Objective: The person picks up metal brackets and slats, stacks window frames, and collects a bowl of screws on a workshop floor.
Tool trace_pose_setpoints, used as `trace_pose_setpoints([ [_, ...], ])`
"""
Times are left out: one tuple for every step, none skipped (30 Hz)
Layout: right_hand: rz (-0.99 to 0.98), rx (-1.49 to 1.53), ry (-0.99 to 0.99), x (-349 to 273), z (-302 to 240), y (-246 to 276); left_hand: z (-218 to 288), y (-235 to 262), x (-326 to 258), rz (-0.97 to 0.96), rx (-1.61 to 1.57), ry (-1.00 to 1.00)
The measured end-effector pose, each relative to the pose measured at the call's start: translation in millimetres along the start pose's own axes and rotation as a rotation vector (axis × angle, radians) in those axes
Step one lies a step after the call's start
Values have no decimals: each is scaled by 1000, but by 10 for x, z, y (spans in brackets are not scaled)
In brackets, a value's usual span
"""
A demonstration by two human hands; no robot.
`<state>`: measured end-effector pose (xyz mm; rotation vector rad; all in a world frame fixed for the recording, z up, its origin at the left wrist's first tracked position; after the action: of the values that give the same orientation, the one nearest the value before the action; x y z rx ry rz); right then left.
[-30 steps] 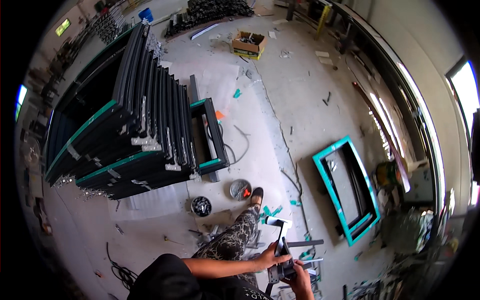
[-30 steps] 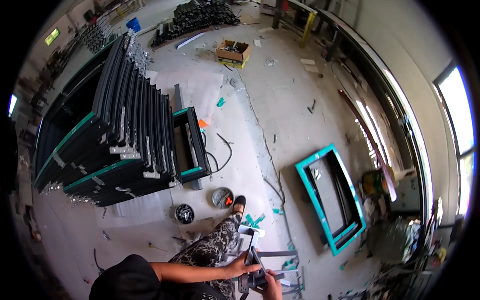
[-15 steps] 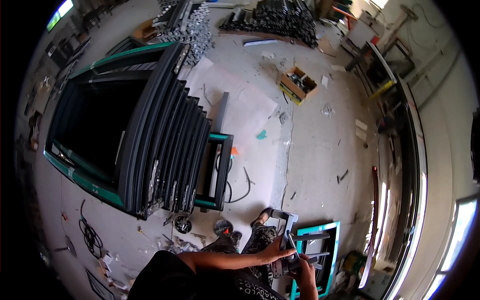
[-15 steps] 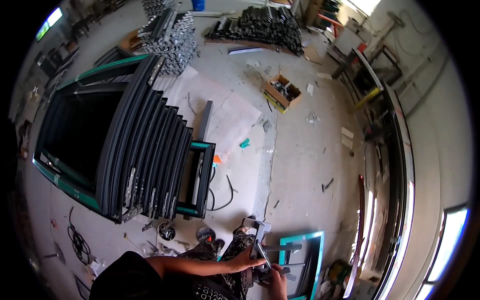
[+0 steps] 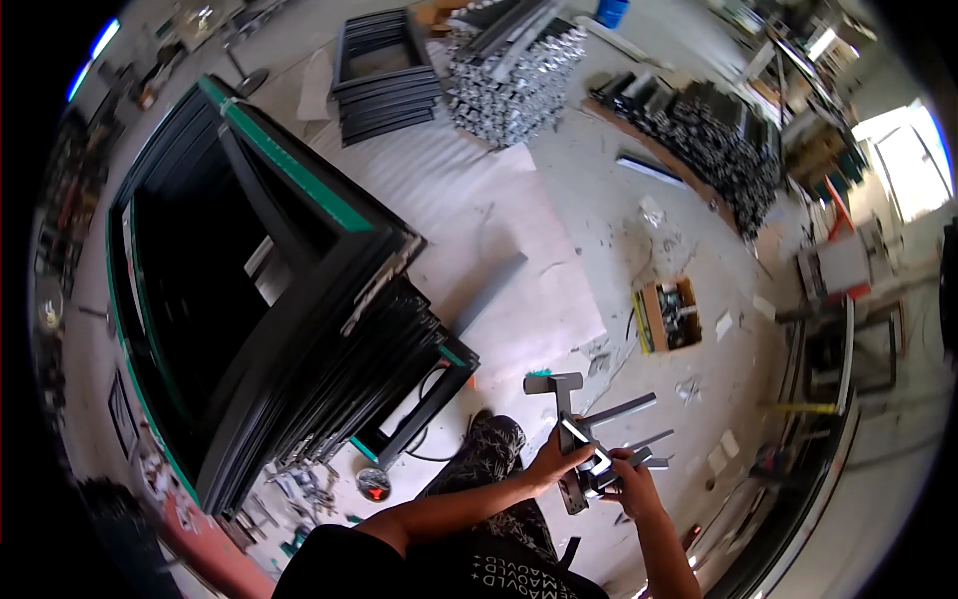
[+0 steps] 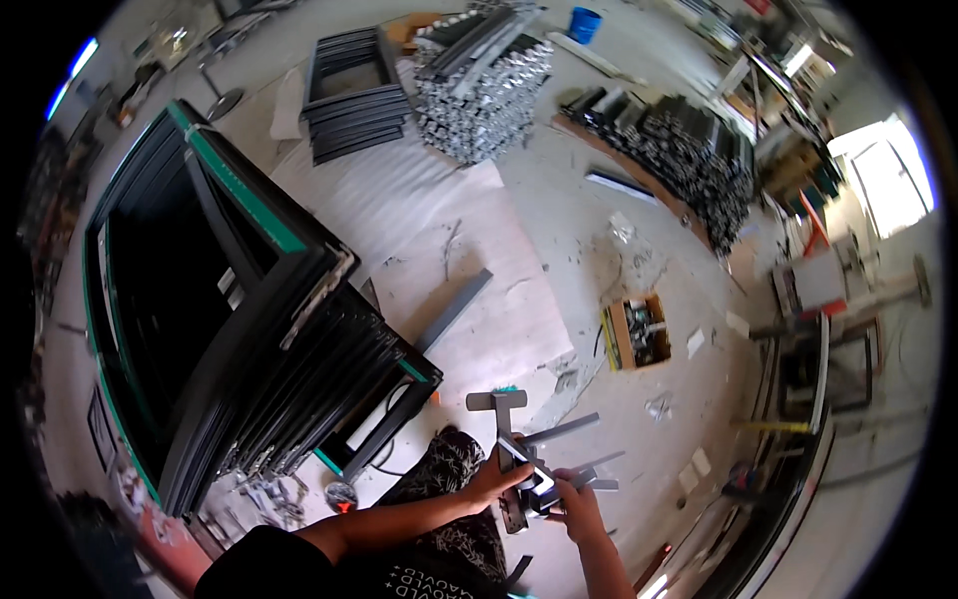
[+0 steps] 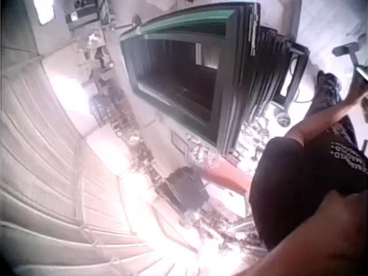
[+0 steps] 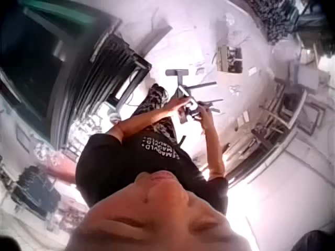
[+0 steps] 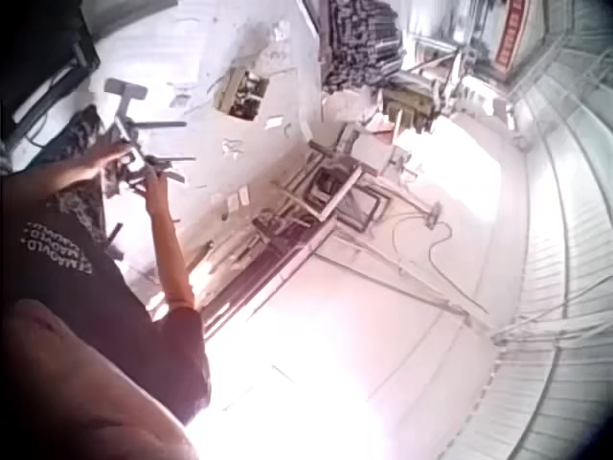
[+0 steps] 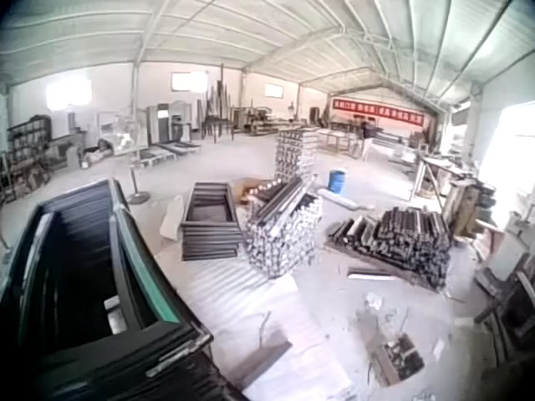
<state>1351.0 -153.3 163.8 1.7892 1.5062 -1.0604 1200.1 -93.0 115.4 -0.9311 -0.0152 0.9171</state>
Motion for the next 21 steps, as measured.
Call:
trace_pose_setpoints([
  [-24, -24, -2, 224, -288, 71, 100, 38, 280, 1, -40, -68],
  [-42, -68, -8, 435, -591, 77, 211, 108, 523, 29, -44, -93],
  [-60, -111, -7, 683, -896, 46, 335, 213, 775, 54, -43, -120],
  [-78, -150, -9, 940, -1196, 18, 434, 307, 1010, 112, -85, -176],
  [-126, -188, -21, 1203, -1446, -45, 656, 394, 1199, 112, -134, -191],
  [-172, -229, -30, 1445, -1701, -104, 741, 556, 1425, 166, -77, -244],
  [-85, -288, -79, 1693, -1842, -171, 809, 723, 1619, 225, -18, -295],
  [-122, -296, -32, 2010, -2089, -248, 969, 810, 1828, 294, -2, -358],
  [-171, -299, -31, 2052, -2196, -377, 1048, 905, 1863, 284, -85, -370],
  [-231, -338, -124, 2153, -2491, -528, 1176, 963, 1924, 347, -59, -403],
  [-307, -355, -119, 2376, -2571, -548, 1413, 1069, 2010, 377, -8, -444],
  [-292, -382, -116, 2516, -2741, -627, 1537, 1163, 2085, 464, 48, -386],
  [-267, -402, -106, 2680, -2908, -685, 1696, 1182, 2198, 520, -60, -352],
  [-337, -417, -105, 2885, -3044, -750, 1861, 1222, 2302, 590, -16, -395],
  [-397, -458, -130, 3120, -3147, -773, 1971, 1308, 2415, 647, 25, -431],
  [-441, -476, -139, 3292, -3217, -867, 2007, 1444, 2491, 688, 20, -433],
  [-487, -503, -156, 3426, -3332, -965, 1991, 1541, 2561, 736, 5, -434],
  [-515, -523, -154, 3527, -3484, -1096, 1992, 1621, 2609, 809, -55, -417],
  [-554, -562, -199, 3610, -3614, -1233, 1993, 1732, 2702, 818, -188, -403],
  [-584, -600, -251, 3651, -3727, -1326, 1983, 1826, 2784, 856, -189, -421],
  [-602, -672, -277, 3635, -3932, -1510, 1934, 1969, 2880, 890, -191, -433],
])
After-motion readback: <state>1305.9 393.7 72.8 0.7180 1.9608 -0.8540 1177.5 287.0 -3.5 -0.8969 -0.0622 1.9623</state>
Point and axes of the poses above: each hand's wrist, its own x-axis towards the middle knuckle, its own y-axis out of the back of the hand, z = x × y, the point moved 3 cm from there along x, towards the middle knuckle, and after that the axes turned 8 degrees about -z, right-handed, at the moved point
